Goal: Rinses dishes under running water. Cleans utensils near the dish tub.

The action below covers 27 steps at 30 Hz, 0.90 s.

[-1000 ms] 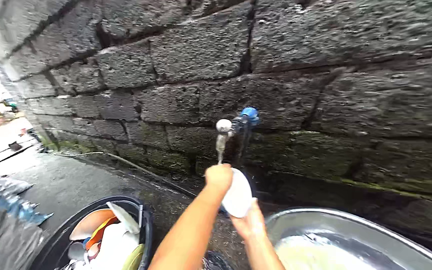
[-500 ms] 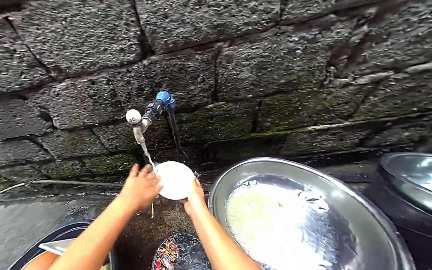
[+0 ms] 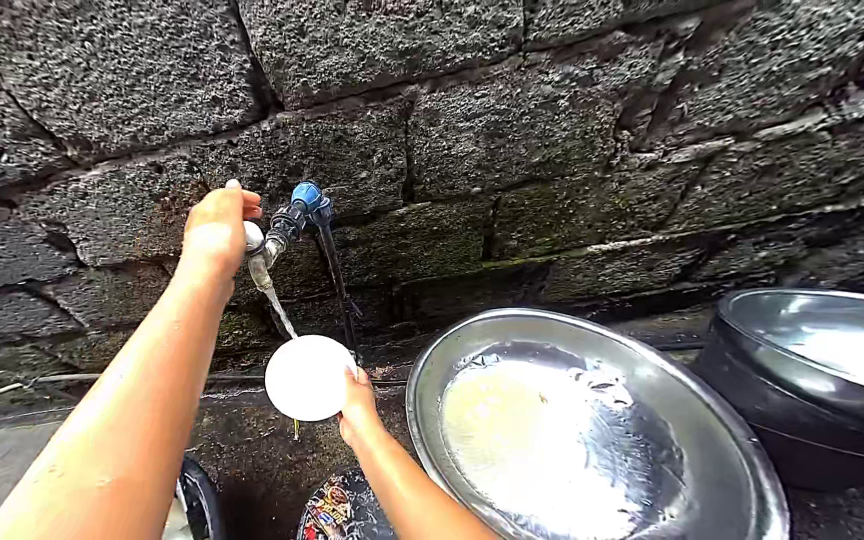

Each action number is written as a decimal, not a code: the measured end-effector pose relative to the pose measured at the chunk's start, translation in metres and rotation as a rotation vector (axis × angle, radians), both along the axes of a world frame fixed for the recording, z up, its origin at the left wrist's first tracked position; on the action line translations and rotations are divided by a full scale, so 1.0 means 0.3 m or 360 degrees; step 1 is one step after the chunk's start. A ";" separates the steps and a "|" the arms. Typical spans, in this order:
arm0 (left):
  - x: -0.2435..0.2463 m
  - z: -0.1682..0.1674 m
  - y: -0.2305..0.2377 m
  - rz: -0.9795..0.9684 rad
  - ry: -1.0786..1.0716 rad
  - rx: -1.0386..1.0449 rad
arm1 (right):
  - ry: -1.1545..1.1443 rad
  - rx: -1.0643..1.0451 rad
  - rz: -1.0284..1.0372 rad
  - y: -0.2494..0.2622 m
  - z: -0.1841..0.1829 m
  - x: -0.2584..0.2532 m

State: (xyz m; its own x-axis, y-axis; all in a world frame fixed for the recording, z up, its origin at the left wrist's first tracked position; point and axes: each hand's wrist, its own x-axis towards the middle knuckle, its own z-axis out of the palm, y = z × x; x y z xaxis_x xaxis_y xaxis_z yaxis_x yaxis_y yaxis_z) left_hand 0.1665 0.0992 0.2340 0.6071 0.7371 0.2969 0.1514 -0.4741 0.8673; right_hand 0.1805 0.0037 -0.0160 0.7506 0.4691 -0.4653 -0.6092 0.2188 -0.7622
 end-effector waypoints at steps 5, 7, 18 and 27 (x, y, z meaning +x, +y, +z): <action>0.076 -0.039 -0.026 0.0275 0.0172 0.0102 | -0.0059 -0.0037 0.0010 -0.014 0.008 -0.001; 0.082 -0.049 -0.014 0.0313 0.0104 0.0118 | -0.0048 -0.0039 0.0000 -0.026 0.015 0.002; -0.003 -0.146 0.066 -0.0145 -0.0373 0.0576 | 0.0312 0.0230 0.0139 -0.049 -0.005 -0.001; -0.346 -0.475 -0.105 -0.1175 0.0567 0.1875 | 0.0291 0.0363 0.0408 -0.117 -0.064 0.053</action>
